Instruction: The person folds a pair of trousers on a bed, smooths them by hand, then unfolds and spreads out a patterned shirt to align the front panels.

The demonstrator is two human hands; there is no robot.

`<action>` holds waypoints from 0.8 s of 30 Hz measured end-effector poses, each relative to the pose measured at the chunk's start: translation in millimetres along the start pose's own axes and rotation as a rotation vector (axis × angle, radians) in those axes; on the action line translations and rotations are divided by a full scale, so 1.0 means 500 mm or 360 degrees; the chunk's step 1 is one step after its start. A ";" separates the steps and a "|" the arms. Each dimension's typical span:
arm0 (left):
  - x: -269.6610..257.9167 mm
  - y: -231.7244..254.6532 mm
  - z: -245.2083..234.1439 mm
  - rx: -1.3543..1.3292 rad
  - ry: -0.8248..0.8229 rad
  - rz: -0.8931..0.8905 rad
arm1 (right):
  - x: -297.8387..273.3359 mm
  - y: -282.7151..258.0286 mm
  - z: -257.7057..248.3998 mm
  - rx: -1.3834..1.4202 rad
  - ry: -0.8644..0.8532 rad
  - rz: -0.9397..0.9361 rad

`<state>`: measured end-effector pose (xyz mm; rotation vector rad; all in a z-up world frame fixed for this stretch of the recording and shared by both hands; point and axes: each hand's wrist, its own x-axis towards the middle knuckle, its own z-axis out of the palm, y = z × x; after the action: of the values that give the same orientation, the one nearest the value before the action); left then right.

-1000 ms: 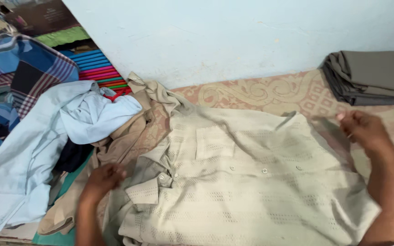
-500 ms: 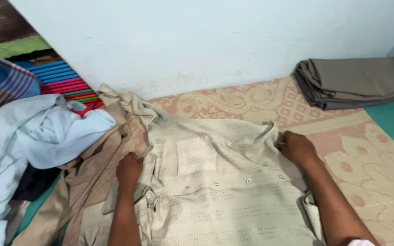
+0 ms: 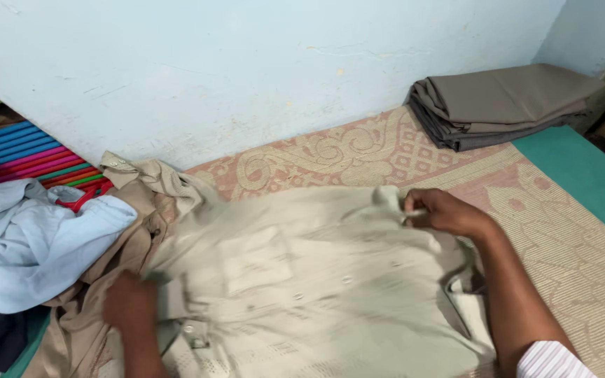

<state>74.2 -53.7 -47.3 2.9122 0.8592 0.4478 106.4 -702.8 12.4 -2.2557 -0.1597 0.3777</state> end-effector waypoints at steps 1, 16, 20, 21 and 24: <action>0.004 -0.034 0.005 0.0143 0.0104 -0.0082 | -0.016 -0.015 -0.007 0.0211 -0.0324 -0.0040; -0.015 0.052 0.024 -0.0283 -0.0293 0.0587 | 0.052 -0.028 0.115 -0.0597 0.0603 0.0153; -0.017 0.053 0.017 -0.0220 -0.0275 0.0580 | 0.041 -0.060 0.138 -0.0428 0.0592 0.0223; -0.018 0.052 0.016 -0.0222 -0.0275 0.0582 | 0.041 -0.062 0.144 -0.0434 0.0616 0.0186; -0.017 0.052 0.018 -0.0231 -0.0275 0.0614 | 0.050 -0.050 0.161 -0.0435 0.0714 0.0001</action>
<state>83.7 -79.7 -54.3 2.9217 0.2301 0.2605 104.3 -622.9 -23.8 -2.5462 0.0263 -0.1659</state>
